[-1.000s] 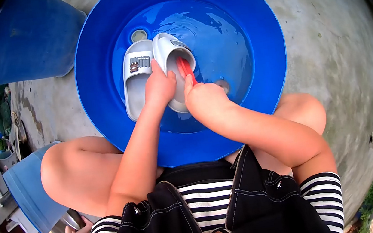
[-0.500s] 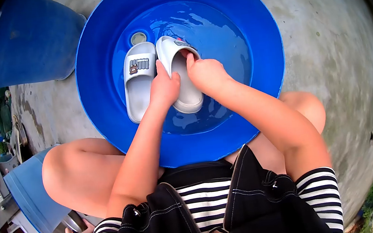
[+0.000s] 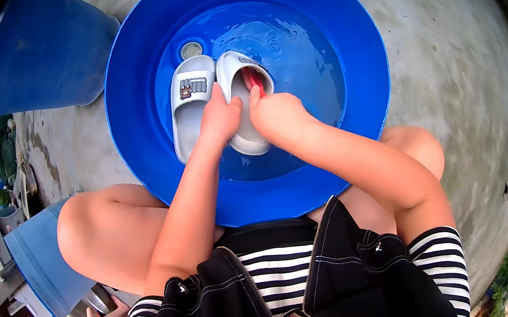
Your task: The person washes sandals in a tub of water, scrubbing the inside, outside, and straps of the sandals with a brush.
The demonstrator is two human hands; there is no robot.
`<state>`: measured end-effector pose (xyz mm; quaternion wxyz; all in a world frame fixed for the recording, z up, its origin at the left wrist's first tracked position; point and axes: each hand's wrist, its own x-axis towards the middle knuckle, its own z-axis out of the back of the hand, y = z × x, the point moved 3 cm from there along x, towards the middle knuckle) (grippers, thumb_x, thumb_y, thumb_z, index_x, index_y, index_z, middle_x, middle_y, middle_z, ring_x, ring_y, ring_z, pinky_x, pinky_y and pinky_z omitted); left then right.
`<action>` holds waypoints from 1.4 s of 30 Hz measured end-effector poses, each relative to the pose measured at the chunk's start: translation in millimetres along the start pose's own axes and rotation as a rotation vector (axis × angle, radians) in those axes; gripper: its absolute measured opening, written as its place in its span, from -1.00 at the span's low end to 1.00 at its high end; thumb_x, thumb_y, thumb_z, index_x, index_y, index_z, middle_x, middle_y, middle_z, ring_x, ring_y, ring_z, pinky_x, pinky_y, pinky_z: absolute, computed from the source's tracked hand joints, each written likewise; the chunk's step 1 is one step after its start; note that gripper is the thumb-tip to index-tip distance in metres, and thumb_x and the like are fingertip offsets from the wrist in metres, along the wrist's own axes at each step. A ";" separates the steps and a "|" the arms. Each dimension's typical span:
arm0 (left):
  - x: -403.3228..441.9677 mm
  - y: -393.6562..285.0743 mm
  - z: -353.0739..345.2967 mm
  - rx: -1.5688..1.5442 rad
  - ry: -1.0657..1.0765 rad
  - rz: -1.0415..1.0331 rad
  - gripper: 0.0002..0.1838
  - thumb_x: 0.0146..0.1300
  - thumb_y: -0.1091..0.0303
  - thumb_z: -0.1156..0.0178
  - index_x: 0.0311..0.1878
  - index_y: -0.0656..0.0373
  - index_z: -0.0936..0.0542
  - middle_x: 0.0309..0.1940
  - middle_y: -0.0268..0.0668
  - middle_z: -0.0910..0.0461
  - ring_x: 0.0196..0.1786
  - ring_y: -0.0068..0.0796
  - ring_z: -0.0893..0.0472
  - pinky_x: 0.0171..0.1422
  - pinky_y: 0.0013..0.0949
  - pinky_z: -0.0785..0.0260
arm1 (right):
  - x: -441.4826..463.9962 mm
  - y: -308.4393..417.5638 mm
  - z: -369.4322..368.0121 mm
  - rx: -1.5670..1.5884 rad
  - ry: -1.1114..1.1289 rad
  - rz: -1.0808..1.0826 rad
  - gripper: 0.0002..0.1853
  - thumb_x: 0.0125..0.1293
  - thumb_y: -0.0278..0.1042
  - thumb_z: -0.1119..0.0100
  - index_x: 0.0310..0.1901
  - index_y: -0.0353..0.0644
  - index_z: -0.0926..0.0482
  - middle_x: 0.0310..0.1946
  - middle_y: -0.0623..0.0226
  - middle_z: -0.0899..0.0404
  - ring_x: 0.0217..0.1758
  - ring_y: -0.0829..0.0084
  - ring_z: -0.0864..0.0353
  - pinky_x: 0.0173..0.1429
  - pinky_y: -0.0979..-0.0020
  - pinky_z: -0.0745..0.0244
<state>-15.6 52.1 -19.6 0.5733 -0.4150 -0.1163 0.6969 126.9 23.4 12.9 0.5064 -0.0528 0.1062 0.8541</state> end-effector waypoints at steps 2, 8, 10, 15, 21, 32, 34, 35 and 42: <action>5.9 4.5 -1.9 0.011 0.021 0.057 -0.13 0.38 0.14 -0.11 0.63 0.38 -0.07 0.27 0.36 -0.53 0.36 0.23 -0.55 0.46 -0.08 -0.37 | -22.4 24.0 13.4 -0.016 0.011 0.077 -0.38 0.22 -0.50 -0.15 0.30 -0.70 -0.42 -0.52 0.10 -0.72 -0.52 0.22 -0.77 -0.53 0.16 -0.62; 1.9 -6.7 -11.7 -0.092 0.068 0.022 -0.13 0.37 0.17 -0.11 0.64 0.38 -0.07 0.29 0.35 -0.52 0.36 0.20 -0.56 0.45 -0.10 -0.38 | 23.8 -42.9 -21.9 -0.013 -0.060 -0.097 -0.32 0.24 -0.44 -0.22 0.36 -0.65 -0.37 -0.41 0.11 -0.78 -0.43 0.29 -0.81 -0.45 0.26 -0.66; 3.8 0.4 -8.6 -0.107 0.050 0.020 -0.14 0.37 0.19 -0.12 0.63 0.38 -0.08 0.30 0.33 -0.52 0.36 0.19 -0.56 0.45 -0.11 -0.38 | 15.9 -22.4 -18.3 -0.002 -0.137 -0.076 -0.41 0.24 -0.48 -0.17 0.29 -0.64 -0.42 -0.49 0.08 -0.73 -0.51 0.18 -0.77 -0.47 0.21 -0.65; 11.2 14.6 -10.8 -0.216 0.080 0.057 -0.16 0.36 0.22 -0.14 0.63 0.36 -0.11 0.32 0.29 -0.52 0.38 0.14 -0.56 0.44 -0.13 -0.39 | -23.4 18.6 19.3 -0.033 0.000 0.080 -0.37 0.21 -0.49 -0.17 0.31 -0.68 -0.41 -0.54 0.09 -0.71 -0.54 0.22 -0.76 -0.52 0.19 -0.62; -2.9 1.7 -5.4 -0.294 0.118 0.058 -0.19 0.36 0.27 -0.16 0.62 0.33 -0.15 0.33 0.21 -0.54 0.33 0.04 -0.60 0.40 -0.16 -0.42 | 3.9 -11.7 9.8 0.039 0.011 -0.003 -0.40 0.27 -0.48 -0.16 0.33 -0.58 -0.41 -0.47 0.12 -0.74 -0.48 0.16 -0.78 -0.45 0.17 -0.65; 21.7 35.4 -20.6 -0.324 -0.086 -0.009 -0.19 0.39 0.22 -0.27 0.59 0.31 -0.18 0.24 0.26 -0.58 0.27 0.09 -0.64 0.33 -0.11 -0.49 | -53.5 -77.8 114.9 0.344 0.171 -0.139 -0.49 0.33 -0.58 -0.12 0.23 0.21 -0.69 -0.15 0.13 -0.77 -0.03 0.07 -0.75 0.02 0.11 -0.63; 22.7 43.7 -23.9 -0.276 -0.096 0.006 -0.17 0.37 0.22 -0.30 0.59 0.29 -0.15 0.22 0.28 -0.58 0.25 0.11 -0.65 0.32 -0.09 -0.49 | -51.0 -105.1 128.9 0.374 0.127 -0.357 -0.48 0.38 -0.58 -0.08 0.26 0.24 -0.69 -0.06 0.22 -0.78 0.02 0.11 -0.74 0.11 0.14 -0.61; 21.4 45.7 -24.6 -0.275 -0.093 -0.044 -0.15 0.35 0.25 -0.33 0.58 0.28 -0.14 0.21 0.28 -0.59 0.24 0.13 -0.65 0.31 -0.07 -0.50 | -48.2 -120.4 124.4 0.300 0.038 -0.411 -0.55 0.42 -0.52 -0.07 0.23 0.18 -0.70 -0.04 0.22 -0.78 0.03 0.11 -0.75 0.10 0.13 -0.62; 19.8 57.1 -51.0 -0.515 0.157 0.188 -0.38 0.43 0.33 -0.26 0.45 0.32 -0.29 0.10 -0.03 -0.68 0.14 -0.17 -0.71 0.19 -0.15 -0.59 | -13.2 -115.8 36.4 -0.003 0.465 -0.469 -0.68 0.47 -0.36 -0.05 0.09 -0.05 -0.77 0.02 0.17 -0.78 0.16 0.10 -0.75 0.11 0.16 -0.69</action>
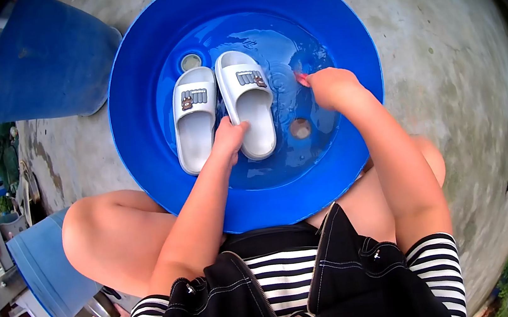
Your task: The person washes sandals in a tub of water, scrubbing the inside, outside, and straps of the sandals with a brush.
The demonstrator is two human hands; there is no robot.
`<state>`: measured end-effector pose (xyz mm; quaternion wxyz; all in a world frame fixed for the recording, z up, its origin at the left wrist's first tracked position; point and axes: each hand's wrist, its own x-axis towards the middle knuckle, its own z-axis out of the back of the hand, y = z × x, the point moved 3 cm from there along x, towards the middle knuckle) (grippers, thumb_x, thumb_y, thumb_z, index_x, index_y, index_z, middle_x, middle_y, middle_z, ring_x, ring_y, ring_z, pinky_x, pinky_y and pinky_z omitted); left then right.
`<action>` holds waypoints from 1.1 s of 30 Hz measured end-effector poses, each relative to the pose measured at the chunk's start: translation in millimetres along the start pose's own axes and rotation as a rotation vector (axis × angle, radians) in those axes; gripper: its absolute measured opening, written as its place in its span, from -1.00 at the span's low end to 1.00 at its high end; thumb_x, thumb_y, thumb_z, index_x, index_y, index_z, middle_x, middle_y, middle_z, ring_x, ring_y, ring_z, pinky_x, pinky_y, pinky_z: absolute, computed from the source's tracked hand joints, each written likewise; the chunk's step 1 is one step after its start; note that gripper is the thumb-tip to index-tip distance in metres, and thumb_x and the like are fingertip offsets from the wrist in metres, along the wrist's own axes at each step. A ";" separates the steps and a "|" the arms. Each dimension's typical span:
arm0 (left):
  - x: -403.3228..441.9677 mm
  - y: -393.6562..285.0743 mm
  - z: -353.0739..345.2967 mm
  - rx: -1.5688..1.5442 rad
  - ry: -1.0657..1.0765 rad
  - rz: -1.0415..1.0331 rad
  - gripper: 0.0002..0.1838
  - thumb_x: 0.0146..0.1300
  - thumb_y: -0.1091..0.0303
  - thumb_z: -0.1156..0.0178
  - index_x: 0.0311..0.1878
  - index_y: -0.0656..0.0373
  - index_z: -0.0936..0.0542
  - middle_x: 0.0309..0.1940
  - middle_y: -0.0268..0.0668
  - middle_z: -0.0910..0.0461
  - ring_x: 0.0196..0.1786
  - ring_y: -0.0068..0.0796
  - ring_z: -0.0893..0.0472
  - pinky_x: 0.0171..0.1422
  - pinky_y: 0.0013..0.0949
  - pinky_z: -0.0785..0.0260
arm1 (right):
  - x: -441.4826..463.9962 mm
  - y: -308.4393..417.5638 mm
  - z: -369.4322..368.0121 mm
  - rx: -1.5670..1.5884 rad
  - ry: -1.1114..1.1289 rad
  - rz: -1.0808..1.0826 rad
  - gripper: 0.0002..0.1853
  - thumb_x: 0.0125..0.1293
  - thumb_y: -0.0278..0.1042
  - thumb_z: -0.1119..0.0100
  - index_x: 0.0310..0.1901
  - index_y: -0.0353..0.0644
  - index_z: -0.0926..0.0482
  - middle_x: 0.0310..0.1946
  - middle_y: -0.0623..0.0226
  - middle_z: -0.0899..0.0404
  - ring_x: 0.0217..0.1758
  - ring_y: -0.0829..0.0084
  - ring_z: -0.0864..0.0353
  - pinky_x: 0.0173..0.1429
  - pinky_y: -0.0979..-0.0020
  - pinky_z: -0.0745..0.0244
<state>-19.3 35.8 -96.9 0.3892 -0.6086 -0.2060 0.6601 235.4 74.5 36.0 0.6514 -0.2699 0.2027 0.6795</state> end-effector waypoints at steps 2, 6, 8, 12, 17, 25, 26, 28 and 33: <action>-5.3 5.6 -6.8 -0.181 0.145 0.222 -0.46 0.46 0.31 -0.23 0.39 0.35 -0.37 0.11 -0.05 -0.67 0.13 -0.17 -0.72 0.18 -0.15 -0.60 | -6.8 14.9 -1.0 0.078 -0.049 0.115 -0.68 0.43 -0.36 -0.12 0.09 0.09 -0.79 -0.05 0.13 -0.79 0.11 0.09 -0.76 0.07 0.16 -0.69; 8.6 19.0 -7.8 -0.387 0.060 0.143 -0.52 0.53 0.20 -0.22 0.31 0.34 -0.45 0.08 -0.02 -0.66 0.05 -0.17 -0.72 0.09 -0.14 -0.58 | -65.4 12.0 33.3 0.232 -0.196 0.228 -0.70 0.41 -0.33 -0.17 0.06 0.16 -0.80 -0.08 0.07 -0.78 0.02 0.10 -0.77 0.01 0.14 -0.68; 7.1 10.8 -7.6 -0.423 -0.019 0.138 -0.50 0.53 0.14 -0.22 0.31 0.34 -0.45 0.09 -0.05 -0.67 0.11 -0.19 -0.70 0.14 -0.17 -0.57 | -87.8 8.5 40.7 0.287 -0.228 0.299 -0.73 0.41 -0.29 -0.19 0.04 0.15 -0.81 -0.16 0.06 -0.77 -0.07 0.13 -0.77 -0.04 0.13 -0.66; 9.3 6.0 -19.7 -0.663 0.110 0.133 -0.50 0.63 0.07 -0.06 0.35 0.33 -0.42 0.23 -0.06 -0.62 0.26 -0.23 -0.65 0.37 -0.19 -0.51 | -80.3 41.3 5.3 0.200 -0.214 0.392 -0.64 0.40 -0.39 -0.12 0.18 -0.03 -0.69 -0.15 -0.01 -0.66 -0.08 0.05 -0.75 -0.03 0.10 -0.67; 0.9 -16.8 -16.2 -0.421 -0.091 0.117 -0.59 0.58 0.25 -0.02 0.33 0.30 -0.43 0.14 -0.04 -0.62 0.17 -0.22 -0.66 0.28 -0.20 -0.51 | -57.6 61.0 -22.0 0.229 -0.100 0.359 -0.64 0.44 -0.42 0.01 0.20 -0.25 -0.57 -0.01 -0.07 -0.59 -0.01 -0.02 -0.74 0.01 0.08 -0.68; -10.9 -49.9 -23.8 -0.546 0.076 -0.094 -0.53 0.43 0.38 -0.01 0.37 0.28 -0.41 0.16 -0.12 -0.61 0.15 -0.33 -0.65 0.24 -0.28 -0.50 | -65.1 43.0 -5.7 0.348 -0.328 0.328 -0.65 0.40 -0.45 -0.02 0.17 -0.25 -0.59 -0.05 -0.10 -0.62 -0.14 -0.02 -0.77 -0.08 0.08 -0.70; -13.9 -53.9 -26.1 -0.539 0.090 -0.107 -0.51 0.43 0.38 -0.01 0.40 0.27 -0.40 0.16 -0.14 -0.61 0.16 -0.34 -0.64 0.24 -0.29 -0.49 | -63.3 43.7 -6.8 0.352 -0.327 0.324 -0.65 0.40 -0.45 -0.02 0.17 -0.25 -0.59 -0.05 -0.10 -0.62 -0.14 -0.02 -0.77 -0.08 0.08 -0.70; -9.7 -51.5 -24.3 -0.471 0.086 -0.133 -0.50 0.43 0.39 0.00 0.41 0.25 -0.41 0.16 -0.17 -0.62 0.18 -0.37 -0.63 0.25 -0.30 -0.49 | -54.0 45.6 -8.4 0.309 -0.379 0.333 -0.54 0.40 -0.41 -0.11 0.33 -0.16 -0.56 -0.20 -0.03 -0.63 -0.28 0.00 -0.74 -0.17 0.08 -0.66; -8.3 -44.1 -20.8 -0.495 0.125 -0.058 -0.54 0.41 0.40 0.02 0.35 0.25 -0.49 0.11 -0.18 -0.64 0.12 -0.40 -0.66 0.22 -0.33 -0.49 | -50.6 61.9 -14.5 0.254 -0.378 0.351 -0.48 0.30 -0.48 -0.13 0.31 -0.35 -0.51 -0.22 -0.06 -0.62 -0.32 0.05 -0.76 -0.23 0.11 -0.68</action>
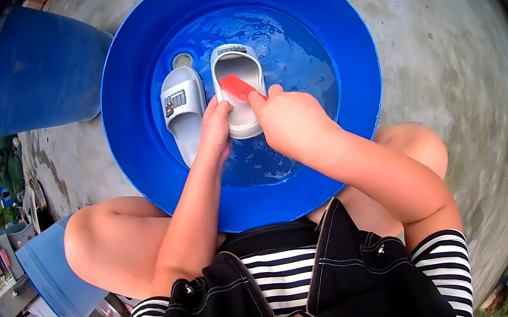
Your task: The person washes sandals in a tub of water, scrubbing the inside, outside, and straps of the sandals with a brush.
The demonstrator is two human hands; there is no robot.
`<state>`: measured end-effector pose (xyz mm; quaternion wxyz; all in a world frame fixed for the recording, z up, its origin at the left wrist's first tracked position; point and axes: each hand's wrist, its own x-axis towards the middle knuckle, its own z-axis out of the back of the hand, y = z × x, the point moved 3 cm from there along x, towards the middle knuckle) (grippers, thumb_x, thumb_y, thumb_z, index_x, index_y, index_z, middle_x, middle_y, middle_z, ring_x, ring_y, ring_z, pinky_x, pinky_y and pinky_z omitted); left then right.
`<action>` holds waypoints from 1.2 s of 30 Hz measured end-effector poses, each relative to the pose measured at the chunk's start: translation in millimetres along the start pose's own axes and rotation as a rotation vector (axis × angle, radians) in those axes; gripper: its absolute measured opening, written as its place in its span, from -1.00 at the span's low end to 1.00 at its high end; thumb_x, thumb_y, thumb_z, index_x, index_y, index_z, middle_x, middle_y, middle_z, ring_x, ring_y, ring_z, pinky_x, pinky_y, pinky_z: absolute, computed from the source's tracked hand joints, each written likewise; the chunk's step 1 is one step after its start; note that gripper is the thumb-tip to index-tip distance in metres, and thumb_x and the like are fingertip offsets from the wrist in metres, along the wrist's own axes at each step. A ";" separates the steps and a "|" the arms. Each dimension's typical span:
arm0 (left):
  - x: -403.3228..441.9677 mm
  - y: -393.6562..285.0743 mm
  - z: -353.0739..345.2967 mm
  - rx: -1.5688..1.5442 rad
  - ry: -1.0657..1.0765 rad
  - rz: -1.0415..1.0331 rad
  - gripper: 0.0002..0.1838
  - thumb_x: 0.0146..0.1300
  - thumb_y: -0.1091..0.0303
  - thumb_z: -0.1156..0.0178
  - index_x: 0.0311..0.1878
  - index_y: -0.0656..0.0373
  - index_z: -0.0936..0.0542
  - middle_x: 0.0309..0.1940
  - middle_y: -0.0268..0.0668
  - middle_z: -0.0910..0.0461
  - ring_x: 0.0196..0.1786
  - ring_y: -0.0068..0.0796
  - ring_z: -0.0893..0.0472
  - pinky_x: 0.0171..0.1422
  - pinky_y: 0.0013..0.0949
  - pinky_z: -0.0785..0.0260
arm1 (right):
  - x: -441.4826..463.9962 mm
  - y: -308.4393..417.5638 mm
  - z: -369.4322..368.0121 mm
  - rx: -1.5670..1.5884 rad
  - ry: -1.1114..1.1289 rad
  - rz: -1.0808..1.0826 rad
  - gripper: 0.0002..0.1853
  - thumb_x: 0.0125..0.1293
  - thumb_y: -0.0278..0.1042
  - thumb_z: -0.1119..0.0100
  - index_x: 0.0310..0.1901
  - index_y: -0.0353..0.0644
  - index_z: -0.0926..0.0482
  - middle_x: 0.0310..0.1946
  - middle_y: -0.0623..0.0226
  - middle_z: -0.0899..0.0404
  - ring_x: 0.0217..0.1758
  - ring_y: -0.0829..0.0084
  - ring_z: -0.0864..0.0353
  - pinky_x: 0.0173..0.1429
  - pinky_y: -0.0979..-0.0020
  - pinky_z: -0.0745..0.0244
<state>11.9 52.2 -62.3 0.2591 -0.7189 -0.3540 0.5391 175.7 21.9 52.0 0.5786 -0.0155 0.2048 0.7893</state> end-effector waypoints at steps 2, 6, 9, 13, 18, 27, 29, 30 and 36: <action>-4.3 -9.7 -1.0 0.011 -0.072 0.011 -0.54 0.40 0.40 0.01 0.33 0.25 -0.50 0.07 -0.20 -0.67 0.08 -0.41 -0.66 0.20 -0.33 -0.49 | -14.5 19.8 11.1 -0.025 0.026 0.046 -0.51 0.28 -0.49 -0.13 0.25 -0.46 -0.51 -0.23 -0.07 -0.63 -0.30 0.07 -0.77 -0.29 0.13 -0.70; -5.7 -2.0 -6.3 0.107 0.006 -0.013 -0.51 0.41 0.39 0.00 0.39 0.25 -0.48 0.12 -0.17 -0.65 0.11 -0.41 -0.64 0.24 -0.34 -0.45 | 0.7 5.3 0.2 0.051 0.038 -0.008 -0.55 0.30 -0.49 -0.12 0.21 -0.46 -0.55 -0.21 -0.10 -0.67 -0.26 0.05 -0.79 -0.24 0.15 -0.71; -8.3 4.3 -12.7 0.227 0.049 -0.016 -0.49 0.42 0.40 -0.01 0.42 0.25 -0.46 0.14 -0.17 -0.64 0.13 -0.40 -0.63 0.25 -0.34 -0.43 | 23.6 -13.0 -18.1 -0.016 -0.021 -0.066 -0.56 0.31 -0.49 -0.11 0.20 -0.47 -0.54 -0.19 -0.11 -0.68 -0.23 0.04 -0.79 -0.23 0.16 -0.71; -1.9 4.0 -0.9 0.148 -0.004 0.055 -0.57 0.43 0.38 -0.01 0.33 0.24 -0.51 0.09 -0.18 -0.66 0.10 -0.40 -0.65 0.23 -0.33 -0.46 | 3.1 11.0 -9.5 0.003 0.003 -0.004 -0.61 0.29 -0.48 -0.12 0.13 -0.47 -0.54 -0.23 -0.08 -0.68 -0.26 0.04 -0.79 -0.23 0.13 -0.72; -6.3 -0.9 -8.3 0.122 0.027 0.016 -0.60 0.48 0.32 -0.04 0.31 0.21 -0.53 0.07 -0.23 -0.67 0.10 -0.41 -0.65 0.20 -0.34 -0.47 | -3.5 9.4 -3.4 0.075 0.033 -0.002 -0.61 0.26 -0.48 -0.14 0.11 -0.45 -0.55 -0.24 -0.10 -0.68 -0.23 0.04 -0.79 -0.22 0.13 -0.72; 3.3 2.5 -0.1 0.070 -0.006 0.050 -0.56 0.45 0.34 -0.02 0.36 0.19 -0.51 0.10 -0.22 -0.66 0.10 -0.41 -0.65 0.21 -0.33 -0.47 | -12.8 23.0 -6.2 0.032 0.064 -0.046 -0.62 0.27 -0.46 -0.14 0.09 -0.47 -0.59 -0.23 -0.07 -0.69 -0.19 0.06 -0.80 -0.19 0.16 -0.72; 2.1 4.4 -4.2 0.055 0.053 0.059 -0.52 0.42 0.37 0.00 0.38 0.20 -0.49 0.10 -0.21 -0.66 0.09 -0.39 -0.66 0.21 -0.32 -0.48 | -13.3 20.1 -4.8 -0.015 0.073 -0.031 -0.61 0.29 -0.45 -0.13 0.11 -0.46 -0.59 -0.22 -0.07 -0.70 -0.22 0.07 -0.80 -0.20 0.18 -0.72; 0.9 7.9 -4.9 0.053 0.054 0.062 -0.52 0.42 0.37 0.00 0.38 0.20 -0.49 0.10 -0.21 -0.66 0.09 -0.39 -0.66 0.21 -0.32 -0.48 | -6.9 13.3 -6.1 0.015 0.068 -0.023 -0.61 0.29 -0.44 -0.14 0.11 -0.46 -0.59 -0.22 -0.06 -0.71 -0.25 0.08 -0.80 -0.23 0.18 -0.72; -1.2 16.0 -14.6 0.130 0.118 0.114 -0.51 0.40 0.34 0.02 0.37 0.21 -0.47 0.16 -0.14 -0.65 0.14 -0.27 -0.68 0.19 -0.17 -0.56 | 29.1 -15.3 -30.4 0.034 0.061 -0.082 -0.62 0.29 -0.48 -0.12 0.11 -0.49 -0.56 -0.23 -0.05 -0.73 -0.19 0.07 -0.81 -0.15 0.14 -0.73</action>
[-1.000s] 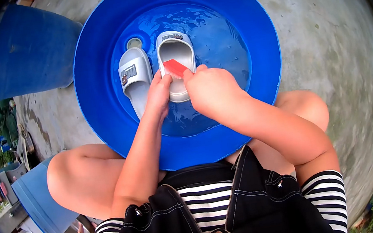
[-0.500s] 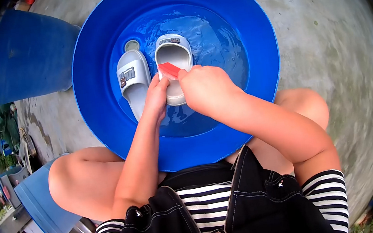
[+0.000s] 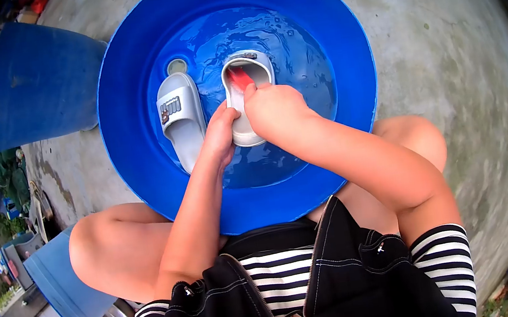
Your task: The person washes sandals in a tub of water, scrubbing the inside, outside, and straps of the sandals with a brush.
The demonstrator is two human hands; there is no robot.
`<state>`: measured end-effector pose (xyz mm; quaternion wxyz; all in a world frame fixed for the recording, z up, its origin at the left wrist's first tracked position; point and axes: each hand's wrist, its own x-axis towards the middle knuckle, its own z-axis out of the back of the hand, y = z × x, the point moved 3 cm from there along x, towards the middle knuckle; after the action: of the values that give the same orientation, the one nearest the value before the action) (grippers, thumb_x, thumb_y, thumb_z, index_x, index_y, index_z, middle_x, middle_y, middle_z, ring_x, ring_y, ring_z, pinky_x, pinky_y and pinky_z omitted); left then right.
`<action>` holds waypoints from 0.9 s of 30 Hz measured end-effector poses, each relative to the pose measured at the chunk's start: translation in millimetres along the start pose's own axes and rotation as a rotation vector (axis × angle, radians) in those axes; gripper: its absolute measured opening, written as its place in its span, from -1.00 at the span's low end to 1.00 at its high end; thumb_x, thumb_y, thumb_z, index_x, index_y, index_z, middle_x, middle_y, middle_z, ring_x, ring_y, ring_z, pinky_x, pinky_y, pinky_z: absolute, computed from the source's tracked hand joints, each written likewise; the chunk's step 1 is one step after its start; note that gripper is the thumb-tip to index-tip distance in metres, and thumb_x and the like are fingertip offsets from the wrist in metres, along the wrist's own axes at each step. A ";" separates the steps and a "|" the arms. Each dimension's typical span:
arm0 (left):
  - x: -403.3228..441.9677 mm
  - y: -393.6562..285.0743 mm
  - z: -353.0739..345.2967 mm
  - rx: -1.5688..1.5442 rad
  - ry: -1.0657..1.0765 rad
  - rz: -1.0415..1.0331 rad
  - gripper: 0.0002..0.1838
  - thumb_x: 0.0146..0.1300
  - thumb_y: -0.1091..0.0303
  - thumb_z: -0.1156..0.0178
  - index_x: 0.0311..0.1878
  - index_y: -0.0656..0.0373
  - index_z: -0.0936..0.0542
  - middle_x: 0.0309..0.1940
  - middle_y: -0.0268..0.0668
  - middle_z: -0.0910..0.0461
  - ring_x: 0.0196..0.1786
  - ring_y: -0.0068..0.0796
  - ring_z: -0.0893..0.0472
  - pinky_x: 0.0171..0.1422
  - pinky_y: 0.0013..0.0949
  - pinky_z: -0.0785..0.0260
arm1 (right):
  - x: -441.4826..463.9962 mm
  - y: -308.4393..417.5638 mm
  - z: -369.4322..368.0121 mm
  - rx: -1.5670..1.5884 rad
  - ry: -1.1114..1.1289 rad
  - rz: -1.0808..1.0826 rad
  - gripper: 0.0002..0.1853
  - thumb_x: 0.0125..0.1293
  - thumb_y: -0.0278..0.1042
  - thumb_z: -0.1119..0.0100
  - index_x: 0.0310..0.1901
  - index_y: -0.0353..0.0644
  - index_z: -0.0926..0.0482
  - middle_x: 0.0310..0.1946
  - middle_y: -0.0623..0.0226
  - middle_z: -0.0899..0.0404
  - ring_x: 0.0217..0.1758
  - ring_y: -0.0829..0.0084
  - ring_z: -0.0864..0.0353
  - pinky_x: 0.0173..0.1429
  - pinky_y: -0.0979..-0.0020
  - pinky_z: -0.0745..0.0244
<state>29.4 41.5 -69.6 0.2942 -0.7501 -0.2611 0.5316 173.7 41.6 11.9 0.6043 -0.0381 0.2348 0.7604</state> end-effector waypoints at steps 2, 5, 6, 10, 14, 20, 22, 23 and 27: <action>2.2 -2.3 10.1 -0.102 -0.008 0.052 -0.46 0.40 0.34 0.03 0.44 0.18 -0.42 0.20 -0.13 -0.62 0.17 -0.24 -0.67 0.21 -0.16 -0.56 | -10.7 7.3 6.2 0.022 -0.002 0.037 -0.64 0.29 -0.48 -0.12 0.09 -0.48 -0.56 -0.23 -0.04 -0.73 -0.21 0.06 -0.81 -0.15 0.14 -0.73; -3.4 -3.4 8.1 -0.226 -0.049 0.059 -0.23 0.37 0.33 0.04 0.68 -0.03 -0.15 0.40 -0.10 -0.48 0.30 -0.18 -0.61 0.29 -0.13 -0.55 | -26.4 15.9 16.3 0.067 -0.005 0.062 -0.67 0.30 -0.48 -0.11 0.05 -0.45 -0.57 -0.24 -0.03 -0.75 -0.22 0.04 -0.81 -0.15 0.13 -0.73; -4.1 -4.2 5.4 -0.203 0.003 0.030 -0.18 0.36 0.33 0.05 0.71 -0.11 -0.04 0.47 -0.12 -0.41 0.34 -0.18 -0.59 0.31 -0.13 -0.54 | -26.9 14.1 19.2 0.048 0.018 0.061 -0.66 0.31 -0.47 -0.11 0.07 -0.46 -0.57 -0.25 -0.02 -0.75 -0.22 0.04 -0.82 -0.16 0.13 -0.73; -5.4 1.3 -9.1 -0.164 0.073 -0.002 -0.11 0.34 0.36 0.07 0.74 -0.19 0.08 0.58 -0.16 -0.27 0.39 -0.19 -0.55 0.32 -0.14 -0.54 | 3.1 -2.5 9.7 0.063 0.094 -0.023 -0.64 0.31 -0.46 -0.12 0.08 -0.47 -0.57 -0.32 0.00 -0.76 -0.24 0.07 -0.82 -0.20 0.12 -0.72; -8.1 -7.0 -5.2 -0.203 0.068 0.034 -0.10 0.32 0.37 0.07 0.74 -0.19 0.08 0.55 -0.15 -0.31 0.34 -0.21 -0.59 0.28 -0.15 -0.57 | -9.6 8.5 13.4 0.078 0.052 0.077 -0.69 0.30 -0.46 -0.12 0.02 -0.45 -0.58 -0.32 -0.01 -0.77 -0.24 0.05 -0.82 -0.20 0.11 -0.71; -4.9 1.9 -6.4 -0.131 0.089 0.008 -0.07 0.30 0.38 0.04 0.74 -0.19 0.09 0.54 -0.13 -0.32 0.32 -0.18 -0.61 0.25 -0.12 -0.59 | -10.2 0.5 23.8 0.111 0.112 0.016 -0.69 0.28 -0.46 -0.11 0.01 -0.44 -0.59 -0.33 -0.05 -0.76 -0.23 0.04 -0.82 -0.17 0.11 -0.71; -2.1 4.5 -5.4 -0.150 0.080 0.013 -0.08 0.31 0.37 0.04 0.74 -0.19 0.08 0.54 -0.14 -0.32 0.33 -0.19 -0.60 0.27 -0.13 -0.58 | 4.4 -3.6 19.0 0.116 0.102 -0.006 -0.70 0.28 -0.47 -0.11 -0.01 -0.43 -0.59 -0.33 -0.05 -0.76 -0.23 0.04 -0.82 -0.16 0.11 -0.71; -2.3 4.6 -3.7 -0.173 0.065 0.017 -0.09 0.32 0.37 0.03 0.74 -0.19 0.07 0.54 -0.15 -0.33 0.34 -0.20 -0.59 0.28 -0.14 -0.58 | 7.5 -3.6 18.2 0.120 0.095 -0.021 -0.72 0.27 -0.48 -0.11 -0.03 -0.43 -0.60 -0.32 -0.06 -0.76 -0.22 0.03 -0.82 -0.15 0.10 -0.71; -4.8 -4.7 -0.6 -0.211 0.077 0.037 -0.11 0.35 0.34 0.02 0.74 -0.17 0.04 0.54 -0.16 -0.34 0.38 -0.22 -0.57 0.33 -0.14 -0.55 | -12.1 11.6 21.7 0.145 0.075 0.042 -0.74 0.25 -0.49 -0.13 -0.06 -0.41 -0.61 -0.30 -0.05 -0.77 -0.21 0.04 -0.82 -0.13 0.10 -0.72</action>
<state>28.2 41.3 -62.9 0.2138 -0.8016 -0.2901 0.4772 171.0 37.6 38.8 0.5801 -0.0179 0.3126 0.7520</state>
